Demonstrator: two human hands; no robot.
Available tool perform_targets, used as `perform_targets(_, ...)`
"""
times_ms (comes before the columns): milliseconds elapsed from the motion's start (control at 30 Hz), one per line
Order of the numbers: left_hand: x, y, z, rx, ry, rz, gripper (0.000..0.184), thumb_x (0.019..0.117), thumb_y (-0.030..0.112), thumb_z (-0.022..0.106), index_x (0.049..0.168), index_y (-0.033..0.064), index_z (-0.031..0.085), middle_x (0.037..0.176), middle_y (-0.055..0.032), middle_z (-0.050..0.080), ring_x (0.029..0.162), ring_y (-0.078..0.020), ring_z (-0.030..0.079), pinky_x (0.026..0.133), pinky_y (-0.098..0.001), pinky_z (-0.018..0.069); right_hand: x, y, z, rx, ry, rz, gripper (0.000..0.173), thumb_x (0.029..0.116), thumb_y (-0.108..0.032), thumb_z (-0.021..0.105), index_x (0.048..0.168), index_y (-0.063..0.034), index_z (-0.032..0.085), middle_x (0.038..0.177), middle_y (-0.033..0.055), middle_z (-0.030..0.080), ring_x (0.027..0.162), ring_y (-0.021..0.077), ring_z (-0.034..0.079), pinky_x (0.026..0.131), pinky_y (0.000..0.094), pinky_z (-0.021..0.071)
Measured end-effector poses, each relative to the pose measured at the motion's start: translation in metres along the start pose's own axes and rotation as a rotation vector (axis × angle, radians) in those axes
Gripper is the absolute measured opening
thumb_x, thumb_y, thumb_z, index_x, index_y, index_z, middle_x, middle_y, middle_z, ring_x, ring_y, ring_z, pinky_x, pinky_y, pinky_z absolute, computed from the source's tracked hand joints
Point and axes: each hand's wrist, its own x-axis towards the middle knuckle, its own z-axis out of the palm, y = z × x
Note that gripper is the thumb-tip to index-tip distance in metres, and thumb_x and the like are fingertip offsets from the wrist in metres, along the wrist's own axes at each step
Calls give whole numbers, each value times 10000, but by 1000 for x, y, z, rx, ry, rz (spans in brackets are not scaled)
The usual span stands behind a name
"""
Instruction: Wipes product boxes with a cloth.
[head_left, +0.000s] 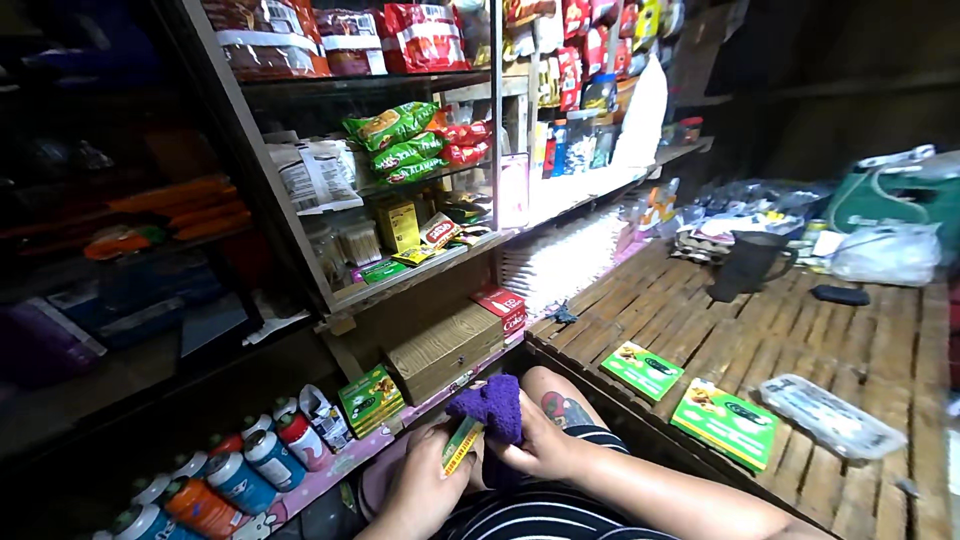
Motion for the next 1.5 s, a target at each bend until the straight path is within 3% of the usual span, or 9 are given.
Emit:
perform_targets(467, 0, 5, -2, -13, -35, -67, 370, 910, 280, 682, 1115, -27, 674, 1104, -171, 678, 1061, -280, 642, 964, -469, 493, -3, 12, 2, -6, -12, 25, 443, 922, -249, 690, 1305, -48, 594, 1300, 197, 627, 1292, 237, 562, 1127, 396, 442)
perform_targets(567, -1, 5, -2, -35, -16, -32, 359, 910, 251, 679, 1150, -16, 678, 1133, -159, 683, 1079, -268, 641, 977, -459, 490, -5, 16, 3, -23, -2, 57, 438, 917, -259, 697, 1286, -42, 611, 1290, 206, 634, 1281, 249, 573, 1114, 404, 453)
perform_targets(700, -2, 7, -3, -69, -5, -24, 446, 918, 226, 681, 1294, -10, 638, 1246, -162, 664, 1165, -250, 626, 1036, -431, 478, -7, 20, 3, -46, 4, 92, 462, 905, -261, 703, 1299, -40, 606, 1293, 199, 636, 1284, 238, 572, 1118, 403, 451)
perform_targets(1067, -3, 10, -5, -77, -23, -40, 518, 915, 211, 690, 1370, -15, 589, 1301, -178, 644, 1215, -275, 605, 1069, -440, 456, -8, 21, 3, -39, 1, 129, 468, 895, -282, 713, 1275, -23, 626, 1301, 205, 633, 1291, 240, 568, 1116, 404, 451)
perform_targets(1500, -6, 13, -6, -89, 12, -20, 521, 906, 200, 693, 1384, 18, 593, 1276, -167, 657, 1189, -262, 620, 1041, -431, 477, -11, 26, 5, -39, 46, 134, 509, 882, -278, 726, 1306, -21, 610, 1317, 206, 625, 1300, 240, 559, 1123, 395, 442)
